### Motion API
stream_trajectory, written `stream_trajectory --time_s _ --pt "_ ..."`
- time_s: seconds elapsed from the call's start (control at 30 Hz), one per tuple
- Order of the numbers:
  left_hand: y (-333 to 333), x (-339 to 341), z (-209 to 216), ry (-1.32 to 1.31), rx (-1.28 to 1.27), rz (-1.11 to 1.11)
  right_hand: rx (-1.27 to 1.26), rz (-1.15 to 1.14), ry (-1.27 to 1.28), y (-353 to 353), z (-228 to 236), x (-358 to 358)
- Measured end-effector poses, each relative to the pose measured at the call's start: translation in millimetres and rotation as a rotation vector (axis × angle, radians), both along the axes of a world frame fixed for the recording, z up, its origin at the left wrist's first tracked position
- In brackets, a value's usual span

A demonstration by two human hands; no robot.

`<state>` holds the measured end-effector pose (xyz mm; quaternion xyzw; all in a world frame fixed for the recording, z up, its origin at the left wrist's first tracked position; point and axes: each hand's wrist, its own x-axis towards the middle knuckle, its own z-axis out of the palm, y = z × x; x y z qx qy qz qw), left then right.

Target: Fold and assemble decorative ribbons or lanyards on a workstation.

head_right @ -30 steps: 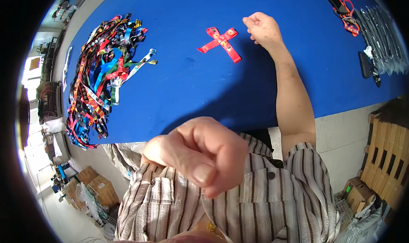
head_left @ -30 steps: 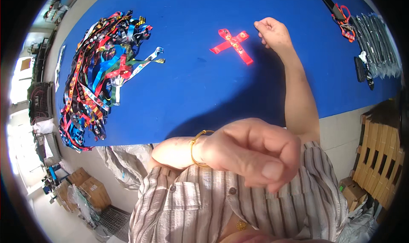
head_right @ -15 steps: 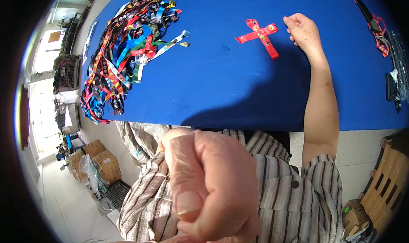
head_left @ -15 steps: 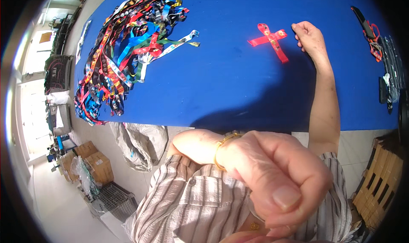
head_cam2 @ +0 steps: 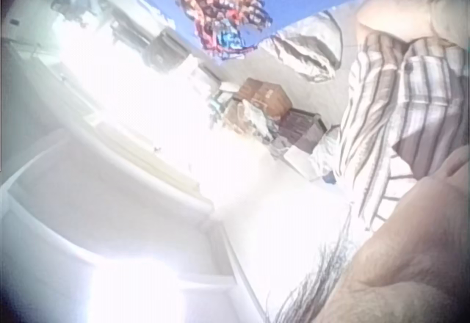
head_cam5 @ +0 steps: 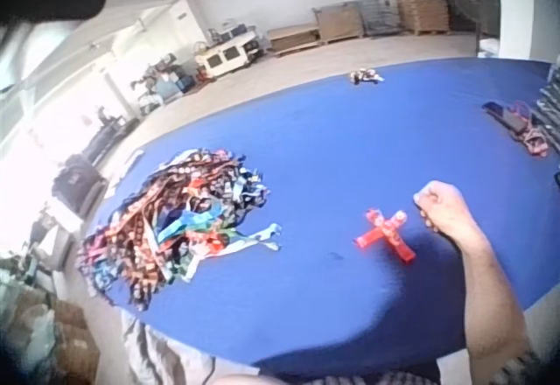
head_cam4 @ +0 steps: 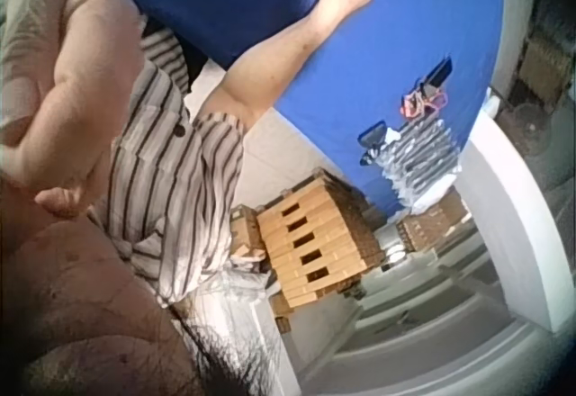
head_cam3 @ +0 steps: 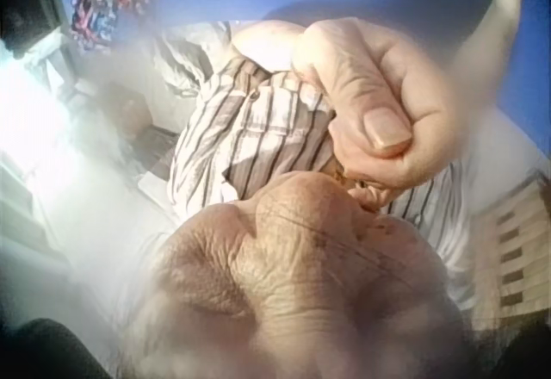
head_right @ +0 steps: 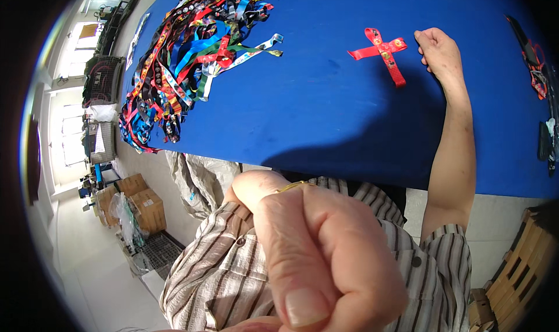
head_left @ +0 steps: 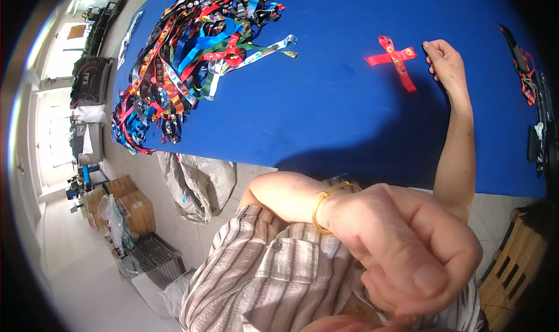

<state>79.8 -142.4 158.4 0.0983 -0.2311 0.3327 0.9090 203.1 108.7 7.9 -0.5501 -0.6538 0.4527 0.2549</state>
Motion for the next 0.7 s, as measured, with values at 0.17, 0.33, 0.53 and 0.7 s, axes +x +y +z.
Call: stream_trajectory --time_s 0.17,0.33,0.53,0.7 --pt "-3.9 5.2 -1.7 -0.079 -0.032 0.003 -0.001 0.03 0.062 -2.1 -0.3 -5.7" --pt "-2.5 -0.5 -1.4 -0.02 -0.041 -0.013 -0.006 0.018 0.058 -2.1 0.3 -3.7" --pt "-3.0 6.8 -5.9 -0.167 -0.047 0.133 0.008 0.017 0.018 -2.3 -0.6 -5.6" --pt "27.8 64.4 -19.1 -0.735 0.403 0.114 0.014 0.022 0.007 2.5 -6.1 -0.1"
